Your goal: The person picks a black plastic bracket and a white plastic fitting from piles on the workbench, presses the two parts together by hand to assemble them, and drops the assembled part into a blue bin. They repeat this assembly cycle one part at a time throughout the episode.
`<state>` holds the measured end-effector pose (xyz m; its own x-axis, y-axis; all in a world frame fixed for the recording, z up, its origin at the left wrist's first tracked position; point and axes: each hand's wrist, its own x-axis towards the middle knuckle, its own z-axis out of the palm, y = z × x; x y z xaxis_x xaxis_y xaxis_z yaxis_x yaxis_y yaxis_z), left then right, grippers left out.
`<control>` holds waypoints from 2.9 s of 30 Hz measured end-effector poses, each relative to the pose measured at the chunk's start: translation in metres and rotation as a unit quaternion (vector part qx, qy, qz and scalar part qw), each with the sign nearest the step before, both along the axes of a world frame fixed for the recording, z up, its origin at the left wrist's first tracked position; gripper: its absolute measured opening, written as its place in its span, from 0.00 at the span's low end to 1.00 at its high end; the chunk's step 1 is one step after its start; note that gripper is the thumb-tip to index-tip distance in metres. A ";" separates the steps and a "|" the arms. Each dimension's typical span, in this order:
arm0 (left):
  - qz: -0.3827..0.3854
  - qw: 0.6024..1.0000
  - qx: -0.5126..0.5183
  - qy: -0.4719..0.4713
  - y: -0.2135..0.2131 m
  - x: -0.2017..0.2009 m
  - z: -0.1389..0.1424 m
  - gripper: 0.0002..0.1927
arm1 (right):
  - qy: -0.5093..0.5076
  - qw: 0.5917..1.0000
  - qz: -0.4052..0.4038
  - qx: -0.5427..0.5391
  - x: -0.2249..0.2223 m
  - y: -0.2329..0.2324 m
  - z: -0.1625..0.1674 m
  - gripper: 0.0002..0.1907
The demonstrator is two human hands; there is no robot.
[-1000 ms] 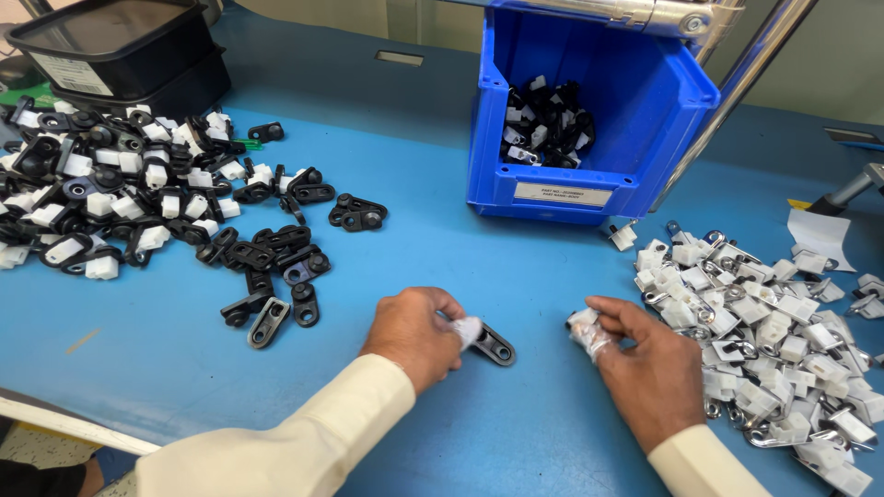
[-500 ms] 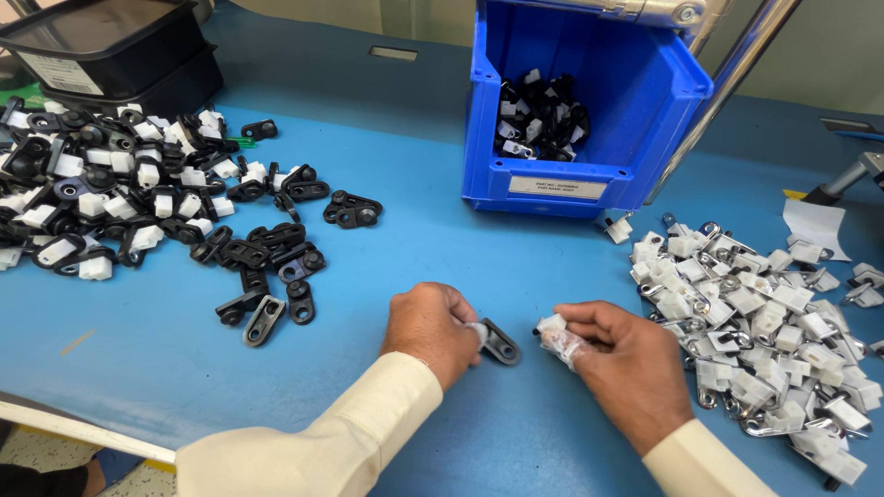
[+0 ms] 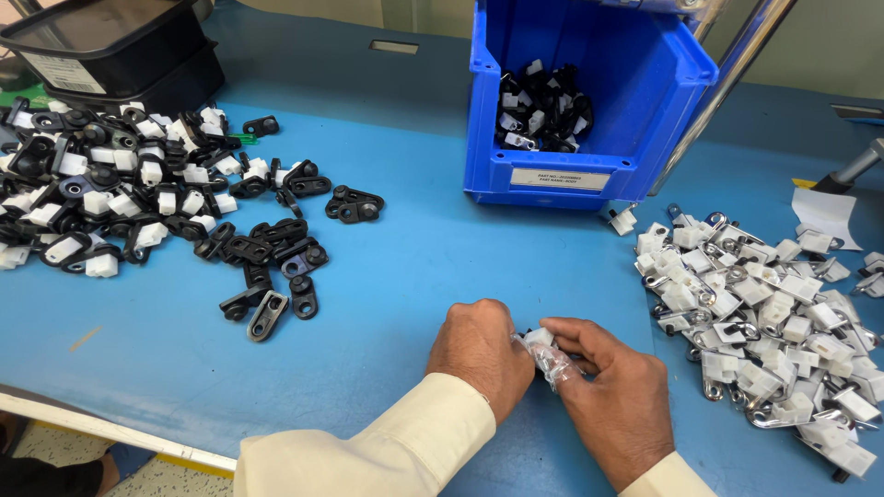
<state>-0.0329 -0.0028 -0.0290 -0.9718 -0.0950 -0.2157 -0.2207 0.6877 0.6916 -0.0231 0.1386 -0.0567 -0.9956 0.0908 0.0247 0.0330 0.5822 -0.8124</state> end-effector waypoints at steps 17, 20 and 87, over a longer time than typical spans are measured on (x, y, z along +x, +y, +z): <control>0.042 0.998 0.029 0.026 0.006 0.010 -0.009 0.08 | -0.030 0.997 0.051 0.050 -0.013 0.002 0.010 0.21; 0.068 0.991 0.115 0.018 0.005 0.014 -0.014 0.13 | -0.070 0.996 0.034 0.032 -0.017 0.004 0.008 0.20; 0.003 0.938 0.280 -0.204 -0.013 -0.042 -0.033 0.07 | -0.122 0.981 0.150 -0.017 -0.054 0.032 -0.001 0.18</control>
